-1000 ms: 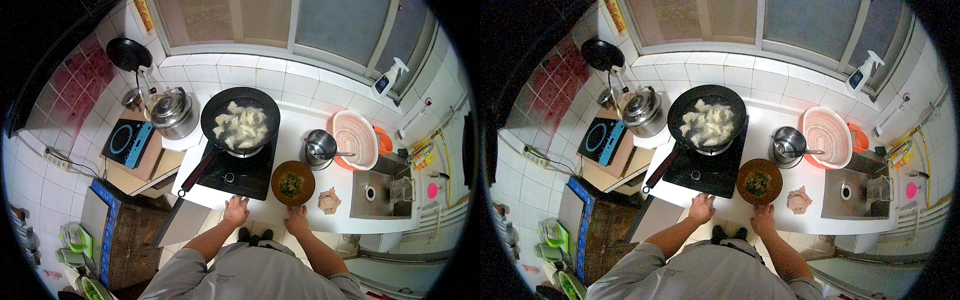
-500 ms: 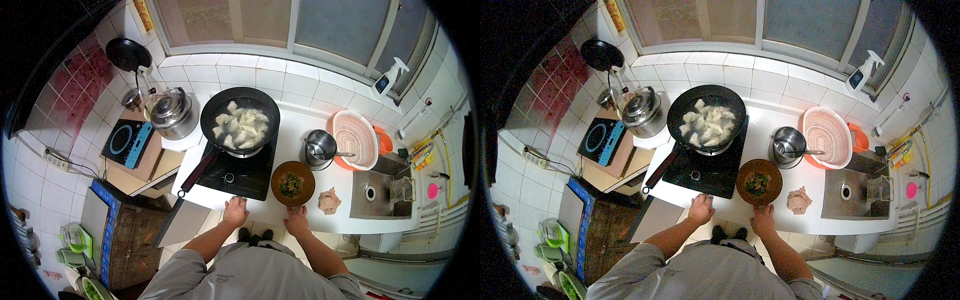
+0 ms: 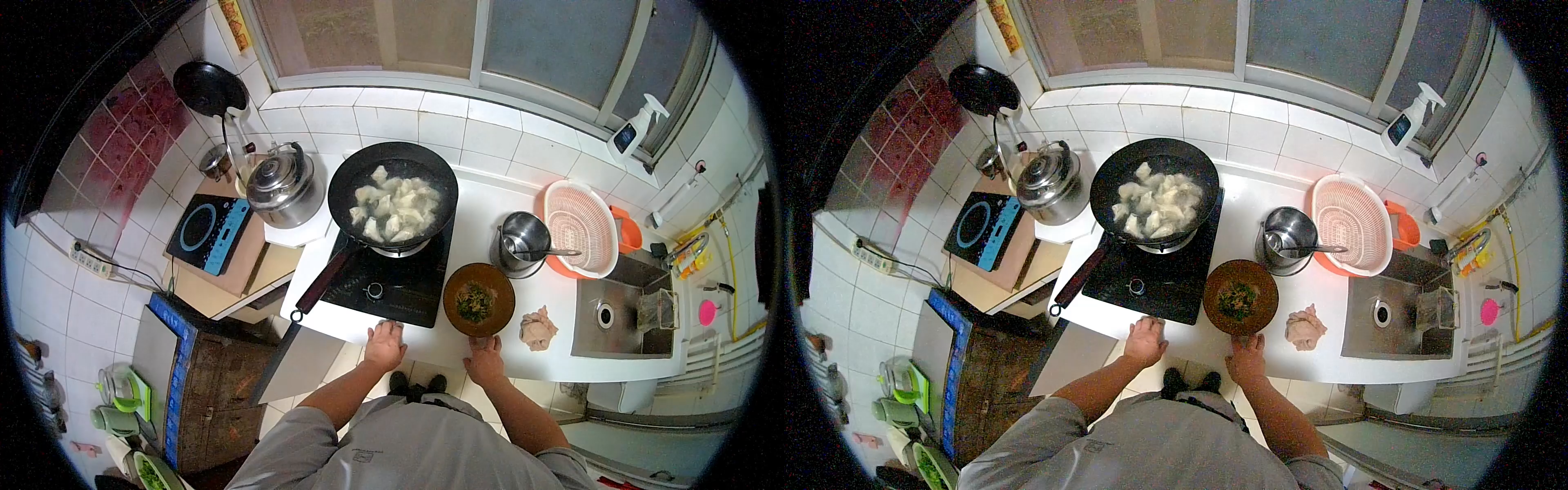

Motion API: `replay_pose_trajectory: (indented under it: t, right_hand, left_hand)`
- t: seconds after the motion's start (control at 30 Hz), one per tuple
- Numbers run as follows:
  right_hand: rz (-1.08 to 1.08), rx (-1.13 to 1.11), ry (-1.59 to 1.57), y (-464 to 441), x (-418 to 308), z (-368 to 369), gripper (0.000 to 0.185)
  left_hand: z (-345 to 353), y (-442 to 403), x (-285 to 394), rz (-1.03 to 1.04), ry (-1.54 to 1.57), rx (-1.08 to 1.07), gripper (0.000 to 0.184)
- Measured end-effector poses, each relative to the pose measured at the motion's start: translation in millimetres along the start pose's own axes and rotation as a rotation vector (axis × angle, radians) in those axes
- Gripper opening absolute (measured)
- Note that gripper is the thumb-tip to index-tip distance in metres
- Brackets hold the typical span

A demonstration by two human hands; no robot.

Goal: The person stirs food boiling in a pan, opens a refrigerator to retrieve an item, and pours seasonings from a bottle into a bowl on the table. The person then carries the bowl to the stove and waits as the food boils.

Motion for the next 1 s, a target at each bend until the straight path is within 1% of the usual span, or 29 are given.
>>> replay_pose_trajectory:
  t: [0.1,0.2,0.3,0.7,0.8,1.0]
  right_hand:
    - [0.055,-0.028,-0.021,2,0,-3,0.071]
    - [0.035,-0.01,0.013,1,1,-1,0.071]
    - [0.075,-0.034,-0.052,2,1,-3,0.071]
    - [0.051,-0.001,-0.046,3,-1,-6,0.07]
    - [0.006,0.026,-0.005,2,-2,-5,0.069]
    - [0.061,0.023,-0.059,3,2,-5,0.069]
  left_hand:
    - [-1,0,0,-0.002,0.0,-0.001,0.055]
    - [-4,0,1,-0.003,0.001,0.0,0.055]
    - [-7,1,2,0.0,-0.003,0.003,0.055]
    - [-5,1,1,-0.003,0.01,0.018,0.055]
    - [-3,1,1,0.0,0.0,0.026,0.056]
    - [-2,0,0,0.003,0.004,0.019,0.056]
Point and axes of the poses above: each hand's wrist, its own y-axis away from the middle knuckle, its own z-axis out of the palm, x = y × z, the point moved 9 cm from there along -y, towards the middle knuckle, and after that the axes turned 12 degrees about -y, right-handed, at the moved point
